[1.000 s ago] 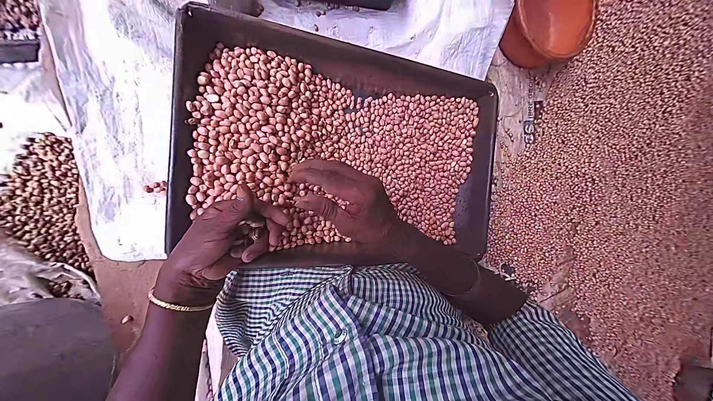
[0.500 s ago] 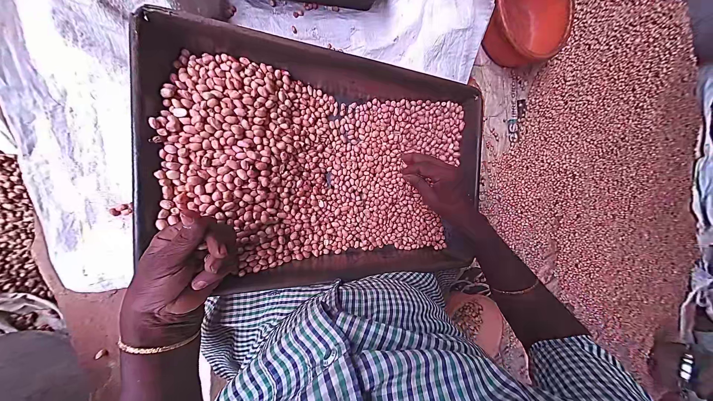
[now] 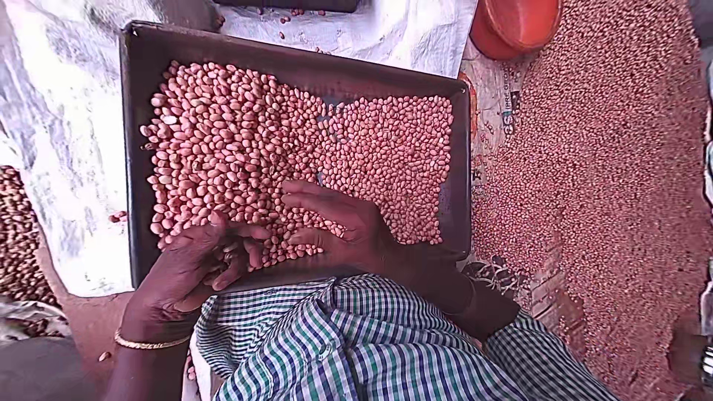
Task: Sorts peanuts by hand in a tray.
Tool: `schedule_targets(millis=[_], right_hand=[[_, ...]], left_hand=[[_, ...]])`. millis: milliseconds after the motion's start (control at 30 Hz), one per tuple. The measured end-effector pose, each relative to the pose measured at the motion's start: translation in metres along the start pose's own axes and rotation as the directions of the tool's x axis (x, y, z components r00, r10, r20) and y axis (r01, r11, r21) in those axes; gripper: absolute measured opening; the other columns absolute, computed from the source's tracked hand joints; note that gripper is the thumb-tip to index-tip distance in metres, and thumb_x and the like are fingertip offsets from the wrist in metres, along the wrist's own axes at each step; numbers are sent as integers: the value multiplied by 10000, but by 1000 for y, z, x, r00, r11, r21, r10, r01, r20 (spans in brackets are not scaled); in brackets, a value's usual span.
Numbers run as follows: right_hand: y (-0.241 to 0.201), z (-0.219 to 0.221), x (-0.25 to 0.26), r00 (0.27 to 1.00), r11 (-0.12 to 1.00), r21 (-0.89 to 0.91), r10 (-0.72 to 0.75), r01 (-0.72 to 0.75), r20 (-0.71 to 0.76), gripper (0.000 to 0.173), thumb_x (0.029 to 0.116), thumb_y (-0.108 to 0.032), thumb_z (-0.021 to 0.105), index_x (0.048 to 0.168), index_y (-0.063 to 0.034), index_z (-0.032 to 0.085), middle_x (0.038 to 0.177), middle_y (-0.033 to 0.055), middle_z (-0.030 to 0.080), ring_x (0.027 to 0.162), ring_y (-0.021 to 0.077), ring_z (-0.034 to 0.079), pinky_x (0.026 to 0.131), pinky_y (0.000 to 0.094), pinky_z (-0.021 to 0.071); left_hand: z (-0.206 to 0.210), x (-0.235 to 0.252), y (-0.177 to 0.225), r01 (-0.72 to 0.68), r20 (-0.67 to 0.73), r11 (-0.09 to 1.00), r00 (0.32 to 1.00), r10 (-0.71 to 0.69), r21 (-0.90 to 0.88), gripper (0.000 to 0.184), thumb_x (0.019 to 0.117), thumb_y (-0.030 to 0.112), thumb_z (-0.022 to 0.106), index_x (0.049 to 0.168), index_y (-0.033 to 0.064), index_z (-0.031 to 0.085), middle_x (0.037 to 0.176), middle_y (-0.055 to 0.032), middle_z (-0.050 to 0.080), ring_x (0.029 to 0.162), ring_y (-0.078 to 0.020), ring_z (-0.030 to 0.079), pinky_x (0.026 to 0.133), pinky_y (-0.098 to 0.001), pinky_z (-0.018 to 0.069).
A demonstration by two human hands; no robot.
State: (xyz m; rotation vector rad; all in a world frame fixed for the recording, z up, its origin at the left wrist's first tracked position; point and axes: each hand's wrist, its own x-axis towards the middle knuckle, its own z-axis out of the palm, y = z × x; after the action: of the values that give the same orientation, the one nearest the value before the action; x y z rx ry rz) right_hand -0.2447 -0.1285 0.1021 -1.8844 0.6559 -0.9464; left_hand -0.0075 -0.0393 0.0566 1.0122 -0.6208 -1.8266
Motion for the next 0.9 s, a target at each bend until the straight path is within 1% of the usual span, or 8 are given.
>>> schedule_targets(millis=[67, 167, 233, 367, 467, 633, 800, 900], right_hand=[[4, 3, 8, 998, 995, -100, -12, 17, 55, 269, 918, 16, 667, 1156, 138, 696, 1270, 263, 671, 1157, 280, 690, 986, 315, 547], [27, -58, 18, 995, 914, -392, 95, -102, -36, 268, 1037, 7, 506, 1253, 111, 625, 1392, 205, 606, 1294, 252, 597, 1097, 305, 455], [70, -97, 30, 995, 835, -542, 96, -95, -26, 325, 1052, 12, 434, 1321, 108, 590, 1428, 236, 577, 1354, 321, 550, 1147, 363, 407], [130, -111, 66, 955, 754, -655, 156, 50, 252, 421, 1027, 40, 411, 1432, 122, 493, 1466, 307, 515, 1373, 455, 503, 1163, 476, 376], [146, -90, 86, 930, 794, -587, 80, 157, 358, 405, 1005, 76, 421, 1385, 103, 559, 1400, 284, 584, 1311, 453, 559, 1129, 484, 411], [133, -83, 89, 1000, 886, -464, -11, 14, 8, 240, 1001, -4, 538, 1118, 91, 725, 1161, 253, 711, 1150, 337, 672, 1033, 365, 491], [109, -86, 56, 971, 717, -695, 118, 62, 208, 297, 934, 70, 553, 1100, -35, 776, 1200, 222, 693, 1103, 459, 619, 930, 593, 429], [114, -101, 44, 996, 669, -743, 81, -27, 37, 194, 872, 81, 556, 788, 13, 717, 1011, 254, 675, 986, 452, 597, 857, 565, 410]], left_hand=[[4, 1, 3, 50, 13, 999, 999, -50, 13, 472, 1067, 444, 449, 919, 146, 784, 660, 68, 658, 432, 70, 492, 404, -71, 401], [1, -2, 2, 0, -39, 996, 999, -3, -86, 452, 1060, 367, 495, 741, 161, 741, 603, 74, 626, 444, 61, 501, 408, -76, 399], [3, -3, 1, -67, -64, 989, 996, 60, -129, 440, 1052, 362, 518, 710, 179, 726, 592, 85, 621, 442, 64, 500, 410, -74, 397], [4, -1, 0, -136, -51, 981, 990, 130, -135, 400, 1036, 390, 552, 738, 197, 738, 610, 103, 641, 447, 77, 507, 416, -68, 399], [5, -3, 1, -146, -71, 977, 988, 137, -154, 381, 1026, 380, 574, 749, 186, 749, 606, 102, 637, 444, 77, 504, 414, -69, 397], [1, -3, 0, -162, -40, 971, 987, 157, -178, 372, 1022, 391, 581, 785, 169, 764, 618, 104, 636, 462, 78, 509, 428, -68, 397], [3, -2, 2, -155, -36, 974, 988, 151, -167, 379, 1026, 390, 568, 784, 172, 762, 624, 106, 642, 464, 79, 512, 428, -68, 399], [2, -4, 1, -174, -49, 969, 985, 168, -174, 385, 1025, 397, 571, 780, 167, 759, 621, 102, 638, 460, 78, 505, 426, -69, 393]])
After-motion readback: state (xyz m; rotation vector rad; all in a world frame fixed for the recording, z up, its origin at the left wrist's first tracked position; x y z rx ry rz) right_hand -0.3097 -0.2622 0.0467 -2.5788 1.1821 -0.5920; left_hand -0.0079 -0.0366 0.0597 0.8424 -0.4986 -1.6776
